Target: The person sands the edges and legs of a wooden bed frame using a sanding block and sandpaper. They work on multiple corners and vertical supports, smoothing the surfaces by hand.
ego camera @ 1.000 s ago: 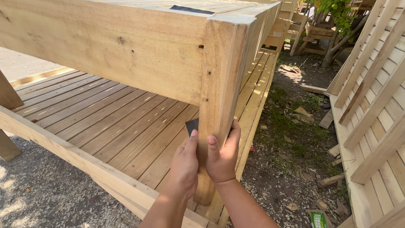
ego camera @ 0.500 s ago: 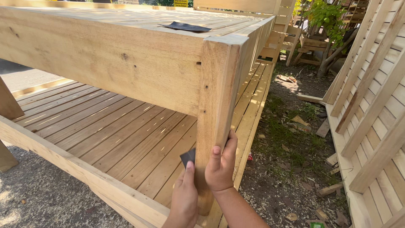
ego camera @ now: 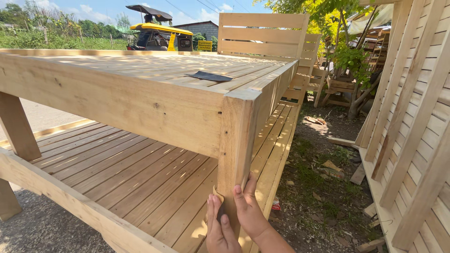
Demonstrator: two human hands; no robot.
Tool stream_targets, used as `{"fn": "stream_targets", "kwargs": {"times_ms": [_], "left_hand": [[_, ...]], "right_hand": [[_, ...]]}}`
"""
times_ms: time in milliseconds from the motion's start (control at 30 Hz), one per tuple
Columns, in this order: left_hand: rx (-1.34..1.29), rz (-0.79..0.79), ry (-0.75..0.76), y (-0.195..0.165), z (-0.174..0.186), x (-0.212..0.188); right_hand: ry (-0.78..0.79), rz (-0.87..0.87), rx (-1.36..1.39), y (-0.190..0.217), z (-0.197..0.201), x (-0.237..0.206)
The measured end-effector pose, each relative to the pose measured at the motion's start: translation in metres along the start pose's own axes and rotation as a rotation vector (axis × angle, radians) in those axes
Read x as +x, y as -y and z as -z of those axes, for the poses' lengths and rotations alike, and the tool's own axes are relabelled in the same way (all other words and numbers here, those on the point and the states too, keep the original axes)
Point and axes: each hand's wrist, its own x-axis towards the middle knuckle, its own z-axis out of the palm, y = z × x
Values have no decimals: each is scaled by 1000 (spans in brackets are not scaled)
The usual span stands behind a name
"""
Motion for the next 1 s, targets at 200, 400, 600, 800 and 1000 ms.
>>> {"fn": "stream_targets", "kwargs": {"times_ms": [200,400,600,800,1000], "left_hand": [[80,-286,69,-34,-25,79],[177,-361,97,-66,-1,70],[83,-422,71,-75,-34,129],[235,-408,92,-90,-10,93],[106,-452,-15,-86,-44,142]], "right_hand": [[150,-182,243,25,14,0],[108,-218,258,40,14,5],[118,-211,181,39,12,1],[112,-296,170,42,10,1],[131,-297,103,42,8,0]]}}
